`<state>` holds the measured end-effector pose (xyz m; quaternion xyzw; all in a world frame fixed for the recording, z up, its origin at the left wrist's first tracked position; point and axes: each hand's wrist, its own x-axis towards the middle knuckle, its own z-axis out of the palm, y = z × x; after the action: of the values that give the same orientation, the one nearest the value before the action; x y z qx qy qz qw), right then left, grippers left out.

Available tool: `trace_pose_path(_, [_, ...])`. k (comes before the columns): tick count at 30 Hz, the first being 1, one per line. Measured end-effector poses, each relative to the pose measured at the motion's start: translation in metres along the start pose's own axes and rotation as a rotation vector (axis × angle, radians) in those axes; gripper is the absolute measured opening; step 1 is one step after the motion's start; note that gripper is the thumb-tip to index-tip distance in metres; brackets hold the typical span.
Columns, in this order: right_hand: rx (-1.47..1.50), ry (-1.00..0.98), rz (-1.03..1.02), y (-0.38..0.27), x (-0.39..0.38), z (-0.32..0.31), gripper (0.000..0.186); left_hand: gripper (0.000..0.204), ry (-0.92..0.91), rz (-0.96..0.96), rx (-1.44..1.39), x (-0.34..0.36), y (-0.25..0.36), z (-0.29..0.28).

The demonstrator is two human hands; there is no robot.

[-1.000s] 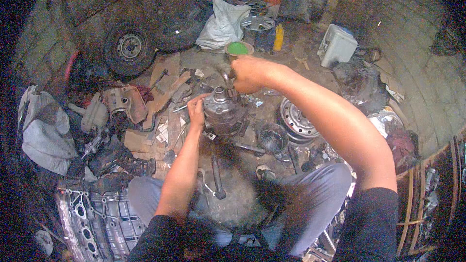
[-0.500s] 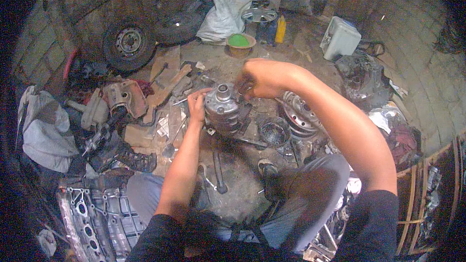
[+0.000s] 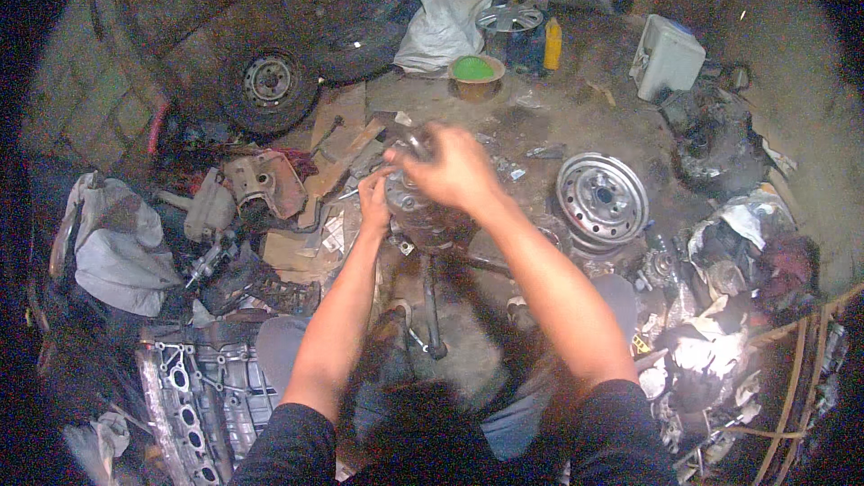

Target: The person sits on the floor in a cluttered workshop and uses a hammer and a metal rod to strike and adjust a cylindrical mechanical component. The person repeatedly taps the component, rotates it, and repositions the rod to continue the adjustment.

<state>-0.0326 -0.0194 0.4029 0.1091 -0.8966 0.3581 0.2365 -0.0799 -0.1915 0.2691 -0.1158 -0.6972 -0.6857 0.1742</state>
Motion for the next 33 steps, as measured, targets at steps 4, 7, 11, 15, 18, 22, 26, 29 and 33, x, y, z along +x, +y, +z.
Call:
trace_pose_path(4, [0.131, 0.032, -0.221, -0.008, 0.004, 0.021, 0.028, 0.038, 0.001, -0.121, -0.072, -0.005, -0.011, -0.008])
trace_pose_path(7, [0.319, -0.041, -0.206, -0.022, 0.005, 0.015, 0.019, 0.037, 0.053, -0.103, -0.025, -0.009, -0.001, -0.005])
trace_pose_path(11, [0.485, -0.022, -0.106, -0.030, -0.002, 0.015, 0.011, 0.037, -0.006, -0.099, -0.123, -0.002, -0.007, -0.014])
trace_pose_path(15, [0.608, 0.209, -0.222, -0.047, 0.002, -0.002, 0.019, 0.033, 0.017, -0.136, -0.091, -0.005, 0.033, 0.006])
trace_pose_path(18, [0.553, 0.212, -0.264, -0.045, 0.014, -0.016, 0.028, 0.033, -0.020, -0.081, -0.141, -0.009, 0.076, 0.026])
trace_pose_path(22, [0.645, 0.339, -0.118, -0.038, 0.015, -0.014, 0.033, 0.036, -0.110, -0.208, 0.113, -0.011, 0.086, 0.009])
trace_pose_path(26, [0.479, 0.481, 0.074, -0.006, 0.022, -0.040, 0.035, 0.027, -0.014, 0.088, 0.348, -0.001, 0.042, -0.018])
trace_pose_path(29, [0.483, 0.617, 0.096, 0.041, 0.030, -0.067, 0.037, 0.029, 0.167, 0.370, 0.304, -0.002, 0.060, -0.017])
trace_pose_path(33, [0.678, 0.687, 0.441, 0.088, 0.031, -0.098, 0.026, 0.057, -0.269, 0.732, 0.412, -0.024, 0.127, 0.024])
